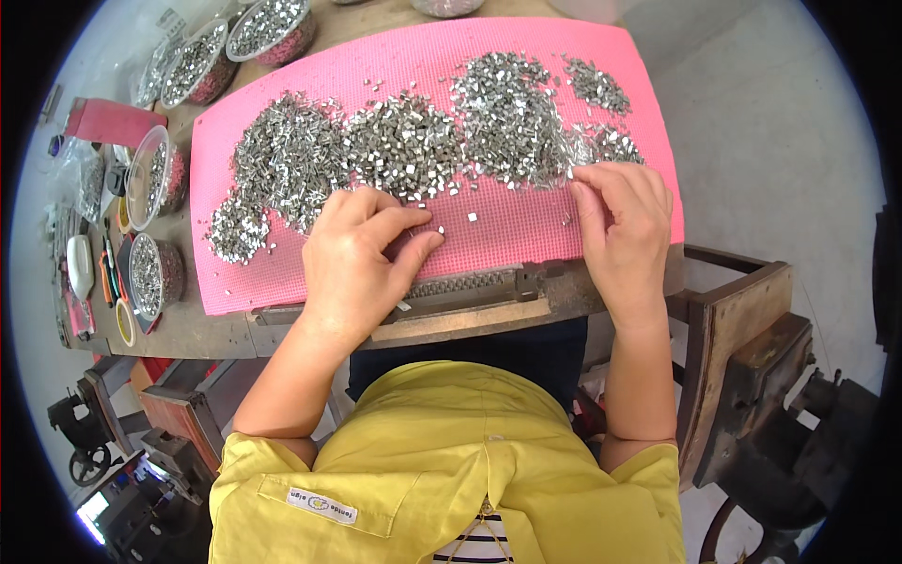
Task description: The person places small U-shaped metal clips one by one into an assembly jig by hand.
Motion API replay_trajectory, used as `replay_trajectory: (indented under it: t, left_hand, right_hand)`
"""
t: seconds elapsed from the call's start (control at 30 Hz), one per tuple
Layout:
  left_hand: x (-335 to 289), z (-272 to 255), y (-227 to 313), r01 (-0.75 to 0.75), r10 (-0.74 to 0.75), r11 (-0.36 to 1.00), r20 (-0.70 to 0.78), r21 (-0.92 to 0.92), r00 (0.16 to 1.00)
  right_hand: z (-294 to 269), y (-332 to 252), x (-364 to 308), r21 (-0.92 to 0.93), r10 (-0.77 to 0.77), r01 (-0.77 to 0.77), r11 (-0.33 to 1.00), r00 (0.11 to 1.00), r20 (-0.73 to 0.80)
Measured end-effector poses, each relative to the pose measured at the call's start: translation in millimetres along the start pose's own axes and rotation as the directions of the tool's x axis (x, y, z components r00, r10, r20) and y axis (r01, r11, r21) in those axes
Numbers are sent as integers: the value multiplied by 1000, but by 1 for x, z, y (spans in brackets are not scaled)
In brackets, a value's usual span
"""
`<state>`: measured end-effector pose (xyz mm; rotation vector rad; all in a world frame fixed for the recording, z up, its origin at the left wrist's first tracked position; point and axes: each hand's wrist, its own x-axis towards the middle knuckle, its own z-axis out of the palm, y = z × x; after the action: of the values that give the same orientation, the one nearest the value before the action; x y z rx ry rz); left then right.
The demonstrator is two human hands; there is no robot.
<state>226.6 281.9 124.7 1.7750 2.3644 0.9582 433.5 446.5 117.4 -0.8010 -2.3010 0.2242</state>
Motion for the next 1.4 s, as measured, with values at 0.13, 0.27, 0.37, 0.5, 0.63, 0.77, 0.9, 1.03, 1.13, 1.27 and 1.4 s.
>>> replay_trajectory:
  t: [0.13,0.27,0.37,0.5,0.63,0.77,0.9,1.03,1.13,1.27,1.4]
  left_hand:
    - [1,2,1,22,-22,1000,25,2,999]
    - [1,1,1,12,-13,1000,36,23,999]
    - [3,-2,-1,24,-23,999,77,-23,997]
    - [2,-1,-7,40,-37,997,38,-72,999]
    - [4,0,-9,64,-62,992,28,-109,998]
    - [7,-2,-2,82,-78,994,63,-66,995]
    - [9,1,-1,71,-68,997,64,-36,996]
    - [10,1,-6,78,-75,996,64,-44,995]
    - [7,-3,-10,107,-101,989,62,-99,993]
    - [8,-1,-7,86,-80,991,65,-104,995]
    - [12,1,-1,9,-4,998,74,-65,997]
  right_hand:
    - [3,0,26,14,-24,23,1000,1000,12]
    - [15,0,55,62,-77,71,996,992,105]
    - [32,-6,78,133,-151,133,982,979,138]
    - [63,-11,105,175,-226,193,965,953,199]
    - [89,-18,124,102,-250,230,968,932,263]
    - [102,-24,129,-34,-313,336,941,906,284]
    - [110,-28,129,-133,-370,416,900,888,273]
    - [98,-32,125,-89,-327,352,932,919,220]
    - [58,-39,105,175,-260,226,958,944,201]
    - [6,-46,51,323,-134,28,946,940,313]
    - [5,-40,7,228,-16,-57,972,952,306]
